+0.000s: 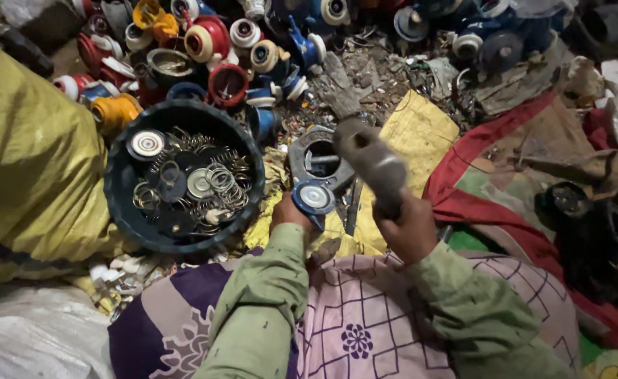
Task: The person sits on the floor and disassembles small blue valve-like objects using a hammer and pliers. They repeatedly strike the objects on a metal stand, remove parts, and place them into a nearby container.
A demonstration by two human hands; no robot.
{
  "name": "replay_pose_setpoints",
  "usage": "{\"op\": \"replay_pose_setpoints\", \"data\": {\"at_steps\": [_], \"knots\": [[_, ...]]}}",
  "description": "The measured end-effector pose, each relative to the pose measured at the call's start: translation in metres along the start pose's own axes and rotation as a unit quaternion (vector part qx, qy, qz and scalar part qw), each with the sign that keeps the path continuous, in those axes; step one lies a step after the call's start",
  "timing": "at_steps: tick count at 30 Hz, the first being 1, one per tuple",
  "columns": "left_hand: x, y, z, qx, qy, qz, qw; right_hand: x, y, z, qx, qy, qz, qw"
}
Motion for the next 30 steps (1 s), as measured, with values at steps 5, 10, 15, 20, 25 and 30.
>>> {"op": "replay_pose_setpoints", "data": {"at_steps": [5,10,15,20,25,30], "knots": [[0.013,-0.016,-0.004,-0.090,0.004,-0.032,0.995,-0.053,-0.037,-0.009,0.103,-0.033,-0.051,0.993],[0.015,-0.016,-0.009,-0.166,0.057,-0.080,0.981,-0.092,-0.043,0.004,0.036,-0.132,0.019,0.990],[0.003,-0.017,-0.016,-0.172,-0.113,-0.265,0.942,-0.130,-0.041,0.000,0.005,-0.231,0.144,0.962],[0.013,-0.026,-0.009,-0.150,-0.014,-0.129,0.980,-0.163,-0.038,0.008,0.010,-0.253,0.119,0.960],[0.009,-0.033,-0.004,-0.127,-0.047,-0.180,0.974,-0.146,-0.034,0.010,-0.002,-0.184,0.019,0.983],[0.027,-0.036,0.017,-0.147,-0.068,-0.201,0.966,-0.097,-0.016,0.000,-0.008,-0.263,0.170,0.950]]}}
Point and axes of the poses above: each hand's wrist, its own z-axis towards the middle knuckle, its own y-axis out of the back of the hand, x = y × z, the point moved 7 cm from there along z, towards the middle knuckle, and after that the axes turned 14 degrees about z, right-handed, at the moved point
